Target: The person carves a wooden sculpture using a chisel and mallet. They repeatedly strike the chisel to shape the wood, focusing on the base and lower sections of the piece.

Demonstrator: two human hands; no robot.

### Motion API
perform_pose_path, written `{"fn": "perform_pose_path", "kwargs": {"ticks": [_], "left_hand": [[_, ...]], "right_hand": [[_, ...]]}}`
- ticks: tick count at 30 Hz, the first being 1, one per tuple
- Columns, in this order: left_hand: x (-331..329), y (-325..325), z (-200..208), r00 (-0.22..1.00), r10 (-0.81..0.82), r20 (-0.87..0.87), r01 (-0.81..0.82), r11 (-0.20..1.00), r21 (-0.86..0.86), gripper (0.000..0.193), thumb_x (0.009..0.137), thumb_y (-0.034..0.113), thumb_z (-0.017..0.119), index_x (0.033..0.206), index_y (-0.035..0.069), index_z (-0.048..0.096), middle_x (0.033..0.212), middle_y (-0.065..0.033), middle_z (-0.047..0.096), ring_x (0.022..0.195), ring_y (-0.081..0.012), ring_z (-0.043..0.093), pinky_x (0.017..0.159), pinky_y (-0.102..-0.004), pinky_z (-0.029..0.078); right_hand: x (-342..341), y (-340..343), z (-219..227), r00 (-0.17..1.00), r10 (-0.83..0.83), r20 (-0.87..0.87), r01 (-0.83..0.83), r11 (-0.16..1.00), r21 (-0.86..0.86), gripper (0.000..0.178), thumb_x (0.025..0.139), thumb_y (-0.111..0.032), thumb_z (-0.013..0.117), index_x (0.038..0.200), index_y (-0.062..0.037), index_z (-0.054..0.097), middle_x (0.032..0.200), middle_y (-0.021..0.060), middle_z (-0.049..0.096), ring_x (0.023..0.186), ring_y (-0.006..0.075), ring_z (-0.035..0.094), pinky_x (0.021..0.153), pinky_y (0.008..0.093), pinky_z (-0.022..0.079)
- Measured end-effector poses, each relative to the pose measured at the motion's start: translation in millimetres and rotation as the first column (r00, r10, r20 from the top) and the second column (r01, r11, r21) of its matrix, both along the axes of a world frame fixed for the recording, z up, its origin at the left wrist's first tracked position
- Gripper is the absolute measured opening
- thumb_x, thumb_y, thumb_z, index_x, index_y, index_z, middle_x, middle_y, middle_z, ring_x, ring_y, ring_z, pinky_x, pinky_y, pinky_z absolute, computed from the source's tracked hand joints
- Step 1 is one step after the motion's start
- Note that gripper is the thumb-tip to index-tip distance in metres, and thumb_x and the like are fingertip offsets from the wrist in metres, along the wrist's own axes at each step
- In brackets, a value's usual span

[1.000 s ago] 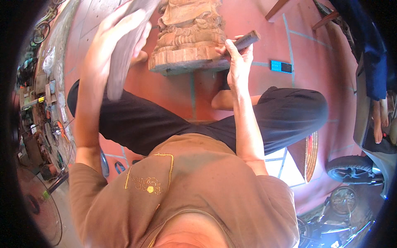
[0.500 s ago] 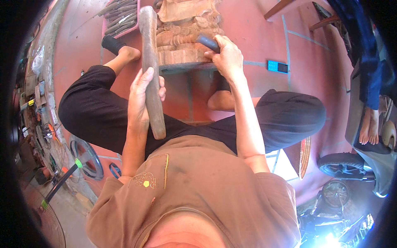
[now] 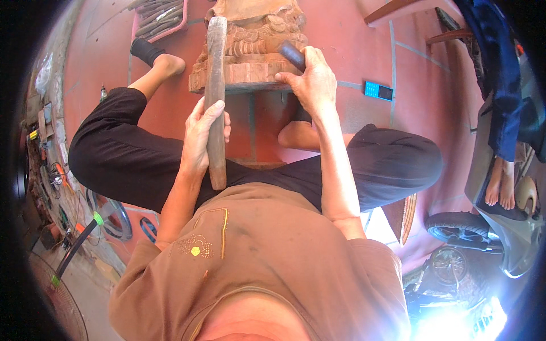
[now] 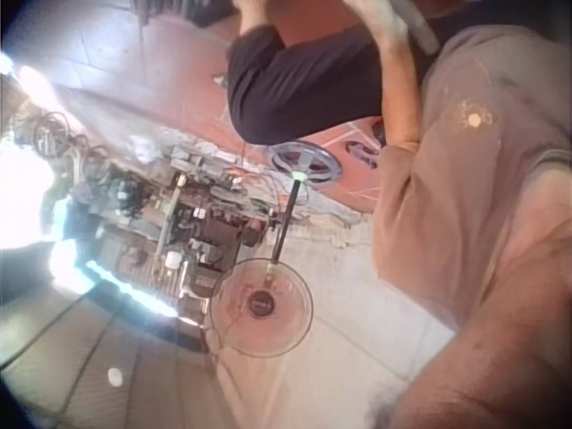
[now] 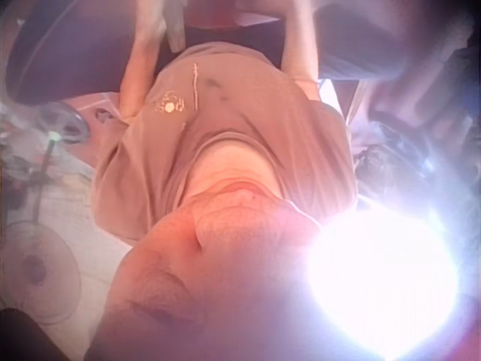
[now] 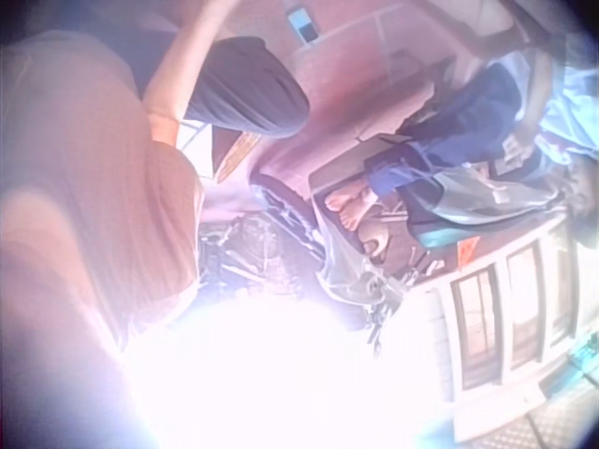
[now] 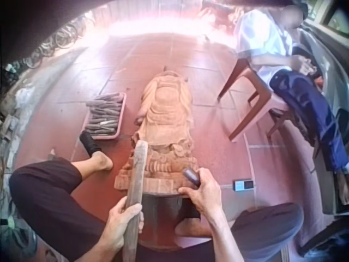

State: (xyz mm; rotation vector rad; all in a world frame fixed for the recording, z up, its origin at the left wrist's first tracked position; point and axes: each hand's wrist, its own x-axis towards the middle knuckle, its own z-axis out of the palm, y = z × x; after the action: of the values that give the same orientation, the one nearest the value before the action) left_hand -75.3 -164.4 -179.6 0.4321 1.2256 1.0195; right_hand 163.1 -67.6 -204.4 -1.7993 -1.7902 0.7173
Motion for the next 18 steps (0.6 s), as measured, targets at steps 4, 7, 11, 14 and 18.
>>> {"fn": "perform_pose_path", "kwargs": {"ticks": [4, 7, 11, 14, 18], "left_hand": [[-0.1, 0.4, 0.1, 1.0, -0.01, -0.016, 0.01, 1.0, 0.001, 0.03, 0.099, 0.025, 0.07, 0.121, 0.008, 0.059, 0.079, -0.0034, 0.064, 0.058, -0.0104, 0.062, 0.05, -0.0234, 0.051], [0.2, 0.6, 1.3, 1.0, 0.009, 0.017, -0.009, 1.0, 0.001, 0.031, 0.097, 0.026, 0.073, 0.117, 0.007, 0.06, 0.076, -0.0019, 0.062, 0.056, -0.0097, 0.06, 0.051, -0.024, 0.05], [-0.6, 1.1, 1.5, 1.0, -0.001, 0.01, 0.001, 1.0, -0.008, 0.03, 0.097, 0.026, 0.073, 0.117, 0.007, 0.06, 0.077, -0.0021, 0.063, 0.057, -0.0098, 0.061, 0.051, -0.0239, 0.05], [-1.8, 0.6, -0.4, 1.0, -0.013, 0.016, 0.013, 1.0, 0.001, 0.029, 0.098, 0.026, 0.071, 0.117, 0.008, 0.059, 0.078, -0.0029, 0.064, 0.058, -0.0103, 0.061, 0.052, -0.0242, 0.05], [-4.0, 0.9, -0.6, 1.0, -0.03, 0.009, 0.03, 1.0, -0.007, 0.025, 0.1, 0.025, 0.067, 0.117, 0.008, 0.058, 0.08, -0.0044, 0.065, 0.059, -0.0118, 0.062, 0.052, -0.0255, 0.051]], "right_hand": [[5.9, 2.3, 0.4, 0.999, 0.045, -0.029, -0.047, 0.998, -0.048, 0.05, 0.073, -0.024, 0.089, 0.108, -0.0033, 0.06, 0.096, 0.0169, 0.065, 0.089, 0.0343, 0.067, 0.079, 0.0457, 0.052], [18.3, 7.9, -11.5, 0.984, 0.019, -0.178, -0.035, 0.995, -0.091, 0.047, 0.078, -0.025, 0.086, 0.108, -0.0023, 0.059, 0.093, 0.0165, 0.066, 0.086, 0.0312, 0.066, 0.079, 0.0438, 0.052], [25.4, 4.0, -19.0, 0.934, -0.205, -0.292, 0.173, 0.976, -0.131, 0.041, 0.089, -0.028, 0.079, 0.113, -0.0026, 0.058, 0.09, 0.0153, 0.067, 0.086, 0.0251, 0.066, 0.079, 0.0387, 0.052], [10.3, -2.2, 4.2, 0.892, -0.153, -0.425, 0.168, 0.986, -0.002, 0.038, 0.096, -0.031, 0.073, 0.117, -0.0036, 0.058, 0.09, 0.0144, 0.068, 0.086, 0.022, 0.065, 0.079, 0.0367, 0.052], [-35.5, -16.3, 17.3, 0.923, 0.106, -0.37, -0.006, 0.966, 0.26, 0.029, 0.095, -0.015, 0.071, 0.121, -0.007, 0.059, 0.101, 0.0177, 0.068, 0.091, 0.0361, 0.066, 0.083, 0.0444, 0.052]]}}
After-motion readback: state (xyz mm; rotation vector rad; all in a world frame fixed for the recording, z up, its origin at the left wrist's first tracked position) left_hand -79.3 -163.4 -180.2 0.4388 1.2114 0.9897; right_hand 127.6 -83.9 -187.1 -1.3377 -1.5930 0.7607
